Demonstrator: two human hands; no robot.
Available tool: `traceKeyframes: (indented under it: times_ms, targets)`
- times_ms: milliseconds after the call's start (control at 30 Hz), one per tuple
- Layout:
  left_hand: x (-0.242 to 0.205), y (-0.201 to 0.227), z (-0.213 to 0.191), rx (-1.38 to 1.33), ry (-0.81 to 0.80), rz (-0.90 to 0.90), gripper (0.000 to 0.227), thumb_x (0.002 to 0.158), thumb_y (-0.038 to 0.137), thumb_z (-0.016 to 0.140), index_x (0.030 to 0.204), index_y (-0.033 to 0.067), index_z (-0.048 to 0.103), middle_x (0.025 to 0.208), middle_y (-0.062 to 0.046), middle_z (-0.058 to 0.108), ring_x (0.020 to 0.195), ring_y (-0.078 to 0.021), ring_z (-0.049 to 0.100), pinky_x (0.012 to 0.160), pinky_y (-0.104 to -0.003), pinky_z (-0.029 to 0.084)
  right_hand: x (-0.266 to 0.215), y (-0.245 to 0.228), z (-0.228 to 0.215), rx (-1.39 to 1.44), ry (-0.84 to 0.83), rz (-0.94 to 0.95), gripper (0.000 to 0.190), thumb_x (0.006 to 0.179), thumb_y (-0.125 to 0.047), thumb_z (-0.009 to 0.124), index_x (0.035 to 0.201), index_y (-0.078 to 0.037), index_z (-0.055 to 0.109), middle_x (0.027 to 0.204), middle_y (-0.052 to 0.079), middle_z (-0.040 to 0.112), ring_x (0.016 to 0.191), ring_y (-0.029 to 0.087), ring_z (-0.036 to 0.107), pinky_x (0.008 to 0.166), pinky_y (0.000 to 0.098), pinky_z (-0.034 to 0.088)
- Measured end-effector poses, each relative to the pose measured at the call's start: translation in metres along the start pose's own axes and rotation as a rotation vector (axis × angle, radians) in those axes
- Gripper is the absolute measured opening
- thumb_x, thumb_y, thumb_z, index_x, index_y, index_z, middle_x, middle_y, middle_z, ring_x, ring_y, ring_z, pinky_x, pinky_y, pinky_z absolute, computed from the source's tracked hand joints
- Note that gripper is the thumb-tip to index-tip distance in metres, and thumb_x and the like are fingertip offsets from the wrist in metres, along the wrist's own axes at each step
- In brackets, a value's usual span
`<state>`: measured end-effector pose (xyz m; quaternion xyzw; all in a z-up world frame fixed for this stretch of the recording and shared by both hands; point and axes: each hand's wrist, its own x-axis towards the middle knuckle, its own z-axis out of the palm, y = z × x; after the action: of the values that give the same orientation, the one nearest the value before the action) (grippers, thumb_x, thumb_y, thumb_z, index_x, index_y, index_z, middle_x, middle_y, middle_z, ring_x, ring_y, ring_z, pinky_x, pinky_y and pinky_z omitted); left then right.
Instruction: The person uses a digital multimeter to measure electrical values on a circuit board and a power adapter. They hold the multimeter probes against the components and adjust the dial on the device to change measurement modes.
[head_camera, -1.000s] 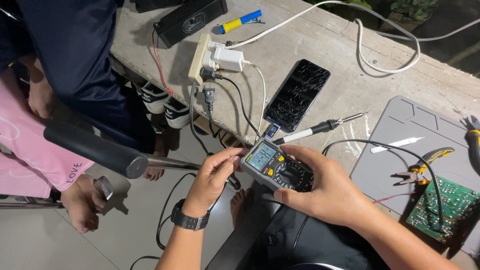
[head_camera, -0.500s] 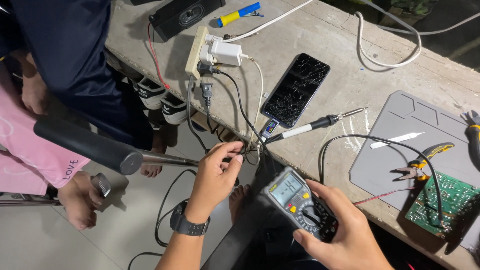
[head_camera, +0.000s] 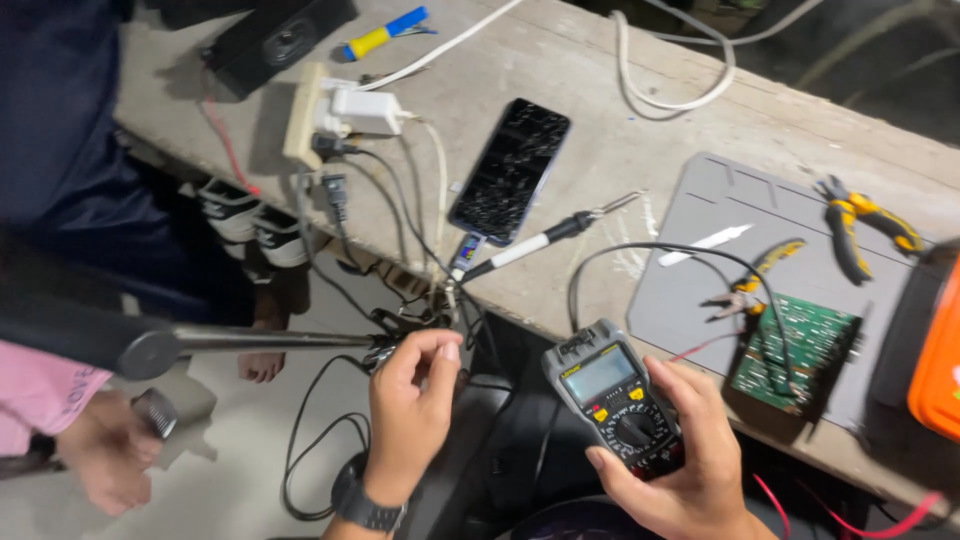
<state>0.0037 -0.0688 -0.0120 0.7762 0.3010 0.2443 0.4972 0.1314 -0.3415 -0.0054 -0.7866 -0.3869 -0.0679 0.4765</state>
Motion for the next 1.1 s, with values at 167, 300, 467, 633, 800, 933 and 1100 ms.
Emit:
traceKeyframes:
  times_ms: [167,300,467,633,800,933,1100]
  targets:
    - [-0.026,0.067,0.026,-0.113,-0.261,0.156,0.030,0.112,0.030,0.061,0.122,0.0105,0.081,0.106,-0.004,0.086,0.096,-0.0173,0.083,0.088,-0.033,0.062,0.000,-0.003,-0.008,-0.078,0.146,-0.015,0.101,0.077,-0.031,0.102,0.158,0.007,0.056,0.146,0.028,0.067,0.133,0.035,0.071,0.116,0.0393,0.060]
    - [-0.039,0.088,0.063,-0.219,-0.450,0.258,0.046,0.114,0.023,0.054,0.153,0.0000,0.066,0.136,-0.018,0.082,0.124,-0.0328,0.079,0.107,-0.042,0.059,0.002,-0.013,-0.011,-0.076,0.186,0.022,0.101,0.081,-0.032,0.102,0.160,0.007,0.053,0.149,0.027,0.064,0.138,0.033,0.070,0.119,0.0386,0.062]
    - [-0.035,0.094,0.082,-0.247,-0.449,0.209,0.045,0.115,0.023,0.058,0.153,0.0019,0.069,0.142,-0.015,0.083,0.130,-0.0294,0.081,0.109,-0.039,0.061,-0.008,-0.011,-0.026,0.020,0.108,0.149,0.121,0.077,-0.046,0.101,0.169,0.006,0.043,0.158,0.022,0.052,0.150,0.029,0.061,0.132,0.0386,0.052]
    - [-0.039,0.096,0.087,-0.239,-0.468,0.178,0.045,0.115,0.026,0.057,0.153,0.0057,0.069,0.138,-0.010,0.085,0.126,-0.0250,0.082,0.105,-0.036,0.062,-0.017,-0.008,-0.030,0.115,0.072,0.221,0.127,0.073,-0.040,0.105,0.172,0.004,0.039,0.162,0.020,0.049,0.154,0.027,0.060,0.136,0.0389,0.049]
    - [-0.041,0.096,0.083,-0.209,-0.414,0.187,0.045,0.115,0.029,0.057,0.150,0.0037,0.069,0.136,-0.012,0.085,0.126,-0.0283,0.082,0.108,-0.039,0.061,-0.016,-0.011,-0.026,0.228,-0.063,0.413,0.143,0.065,-0.033,0.109,0.178,-0.007,0.025,0.164,0.021,0.071,0.144,0.022,0.076,0.122,0.0339,0.056]
    - [-0.046,0.093,0.075,-0.168,-0.382,0.168,0.044,0.114,0.030,0.059,0.148,0.0054,0.071,0.133,-0.013,0.085,0.122,-0.0303,0.082,0.105,-0.040,0.062,-0.017,-0.009,-0.016,0.321,-0.058,0.374,0.133,0.071,-0.021,0.104,0.177,-0.004,0.026,0.160,0.024,0.070,0.145,0.023,0.073,0.120,0.0348,0.058]
    - [-0.047,0.091,0.060,-0.242,-0.450,0.078,0.046,0.111,0.023,0.065,0.154,0.0095,0.071,0.126,-0.009,0.089,0.116,-0.0188,0.087,0.096,-0.032,0.071,-0.024,-0.015,-0.010,0.293,0.054,0.402,0.131,0.065,-0.010,0.101,0.176,-0.001,0.030,0.162,0.027,0.068,0.144,0.024,0.071,0.118,0.0323,0.056]
